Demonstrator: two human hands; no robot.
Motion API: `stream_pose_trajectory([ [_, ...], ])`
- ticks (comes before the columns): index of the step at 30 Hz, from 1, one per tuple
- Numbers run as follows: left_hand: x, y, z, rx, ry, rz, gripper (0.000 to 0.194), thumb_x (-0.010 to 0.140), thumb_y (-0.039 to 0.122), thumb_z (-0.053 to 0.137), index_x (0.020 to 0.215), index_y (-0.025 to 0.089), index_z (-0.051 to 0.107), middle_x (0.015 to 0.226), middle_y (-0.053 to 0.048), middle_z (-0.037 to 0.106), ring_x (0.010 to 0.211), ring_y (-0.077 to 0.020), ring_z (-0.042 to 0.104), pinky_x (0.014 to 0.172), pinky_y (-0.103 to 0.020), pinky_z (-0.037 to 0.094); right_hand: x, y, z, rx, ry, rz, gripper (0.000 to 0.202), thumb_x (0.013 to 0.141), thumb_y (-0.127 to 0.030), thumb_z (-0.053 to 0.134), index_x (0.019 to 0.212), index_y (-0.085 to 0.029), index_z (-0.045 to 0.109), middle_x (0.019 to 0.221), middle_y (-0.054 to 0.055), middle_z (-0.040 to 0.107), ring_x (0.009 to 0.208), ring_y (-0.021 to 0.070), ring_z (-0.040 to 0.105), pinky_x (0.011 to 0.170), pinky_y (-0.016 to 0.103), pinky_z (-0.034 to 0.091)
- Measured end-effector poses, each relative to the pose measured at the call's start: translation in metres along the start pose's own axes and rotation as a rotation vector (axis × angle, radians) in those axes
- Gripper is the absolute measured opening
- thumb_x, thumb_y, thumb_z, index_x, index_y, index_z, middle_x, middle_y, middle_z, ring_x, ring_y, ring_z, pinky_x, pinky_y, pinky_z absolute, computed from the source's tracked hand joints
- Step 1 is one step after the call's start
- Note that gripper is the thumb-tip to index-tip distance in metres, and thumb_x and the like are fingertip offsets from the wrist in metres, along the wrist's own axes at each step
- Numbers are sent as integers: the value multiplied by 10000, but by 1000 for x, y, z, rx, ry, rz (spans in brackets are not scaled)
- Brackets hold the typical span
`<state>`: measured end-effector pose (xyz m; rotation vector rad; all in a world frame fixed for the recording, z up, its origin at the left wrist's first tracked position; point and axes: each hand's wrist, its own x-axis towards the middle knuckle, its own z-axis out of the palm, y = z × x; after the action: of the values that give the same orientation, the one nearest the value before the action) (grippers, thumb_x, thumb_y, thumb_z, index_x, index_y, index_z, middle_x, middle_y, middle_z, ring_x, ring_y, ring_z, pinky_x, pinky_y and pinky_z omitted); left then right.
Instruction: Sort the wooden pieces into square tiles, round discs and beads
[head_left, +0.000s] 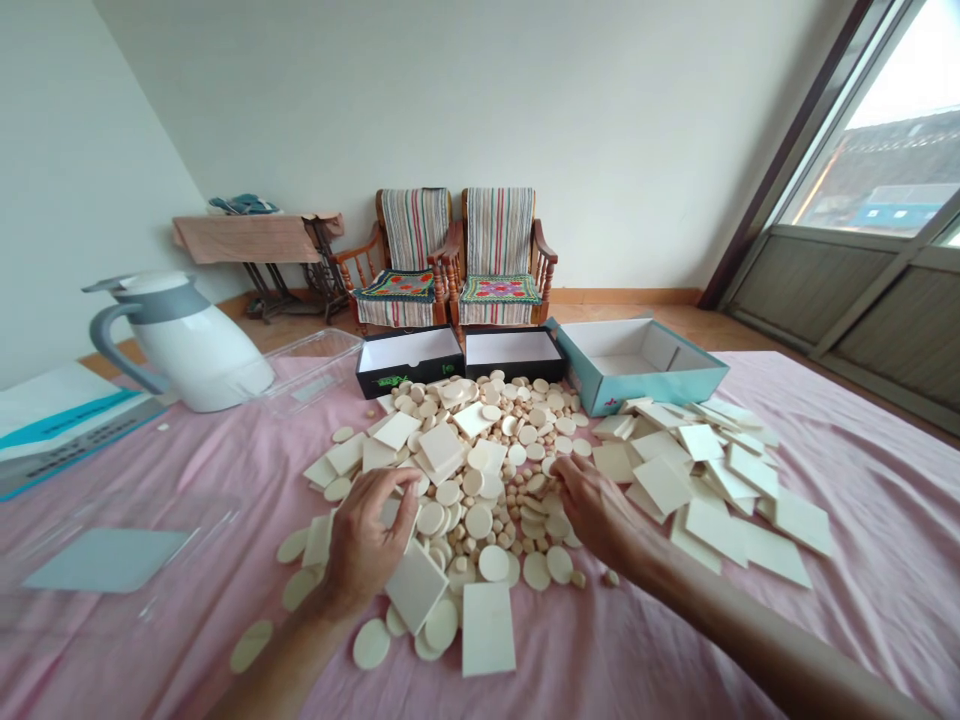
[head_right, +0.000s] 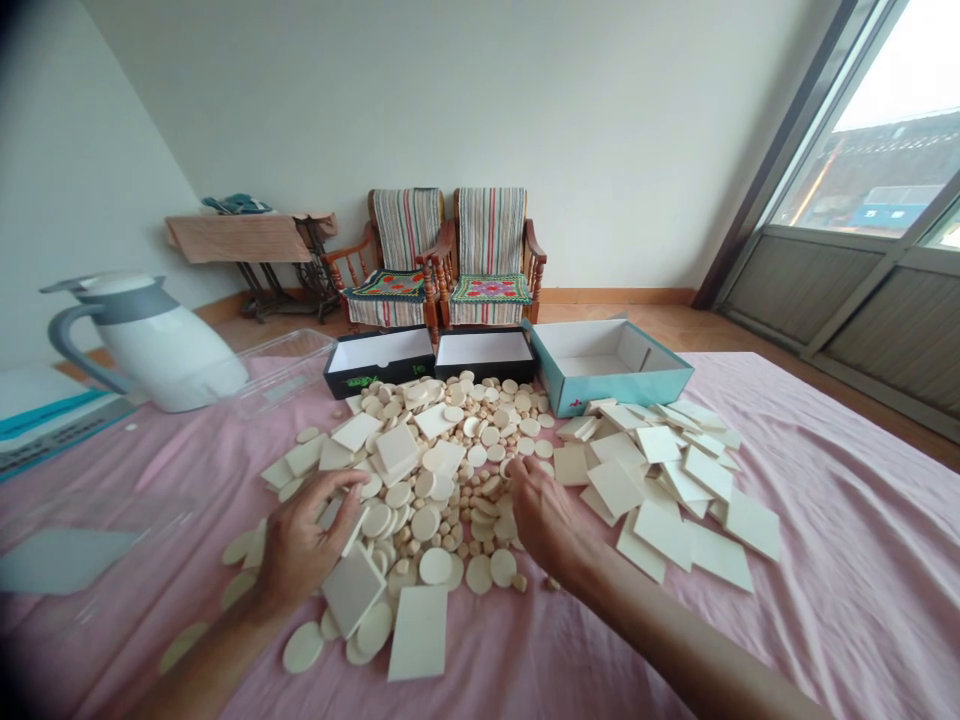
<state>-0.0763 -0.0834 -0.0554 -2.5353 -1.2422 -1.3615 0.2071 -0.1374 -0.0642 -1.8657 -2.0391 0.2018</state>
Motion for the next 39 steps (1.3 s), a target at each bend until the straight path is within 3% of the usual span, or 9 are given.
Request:
stream_pose_trajectory([
  [5, 0, 0, -1, -21, 0, 5, 130, 894, 174, 492, 963, 179, 603, 869, -38, 668, 847, -169, 631, 788, -288, 492, 48, -28, -3, 201, 87, -191, 254, 845, -62, 421, 1027, -152, 573, 983, 76, 593, 777, 134, 550, 681, 241, 403],
  [12, 0, 0, -2, -33, 3, -13, 134, 898, 178, 475, 949, 183, 600, 864, -51, 667, 824, -177, 629, 762, -305, 501, 116, -48, -3, -91, -4, -476, 473, 772, 6, 437, 1185, -172, 582, 1092, 100, 630, 1087, 223, 459, 911, 362, 337],
  [18, -1, 0, -2, -44, 6, -11, 134, 889, 174, 477, 951, 189, 595, 863, -57, 666, 837, -184, 630, 763, -312, 512, 131, -55, 0, -210, -87, -455, 436, 751, -74, 528, 1174, -165, 586, 1110, 126, 599, 1038, 247, 460, 895, 394, 317],
  [23, 0, -1, -2, -21, 16, -4, 139, 887, 171, 476, 954, 187, 597, 871, -59, 668, 841, -182, 627, 769, -317, 509, 122, -51, -4, -50, 78, -370, 291, 851, -96, 426, 1016, -172, 652, 958, 89, 637, 944, 206, 515, 861, 338, 352],
  [26, -1, -2, -2, -9, 26, 3, 136, 886, 169, 481, 954, 186, 597, 873, -55, 670, 843, -179, 626, 774, -315, 503, 102, -33, -15, 72, 254, -243, 256, 877, -159, 418, 1020, -167, 631, 971, 95, 637, 916, 200, 542, 828, 305, 389],
  [28, -1, -3, -1, -7, 28, 4, 129, 888, 169, 487, 953, 185, 597, 868, -49, 670, 838, -175, 627, 772, -308, 499, 83, -13, -26, 97, 306, -141, 237, 878, -203, 419, 1021, -170, 605, 935, 87, 643, 865, 199, 567, 771, 286, 410],
  [34, -1, -2, 2, -15, 7, 6, 135, 891, 199, 489, 953, 180, 607, 869, -45, 677, 832, -173, 640, 780, -296, 500, 26, 74, -65, -140, 303, 259, 381, 900, -280, 365, 1202, -132, 543, 1008, 148, 675, 877, 251, 622, 726, 322, 424],
  [37, -1, -2, 3, -8, -2, -4, 150, 890, 218, 483, 952, 178, 614, 877, -52, 683, 842, -180, 645, 788, -300, 504, 12, 113, -80, -251, 268, 445, 441, 924, -296, 304, 1242, -99, 538, 1005, 189, 670, 892, 285, 626, 721, 358, 422],
  [39, -1, -3, 3, -2, -2, -9, 154, 888, 223, 483, 953, 178, 615, 881, -57, 684, 848, -183, 644, 790, -303, 505, 10, 125, -85, -311, 290, 499, 460, 927, -305, 301, 1272, -97, 524, 1085, 209, 639, 958, 307, 605, 752, 394, 421],
])
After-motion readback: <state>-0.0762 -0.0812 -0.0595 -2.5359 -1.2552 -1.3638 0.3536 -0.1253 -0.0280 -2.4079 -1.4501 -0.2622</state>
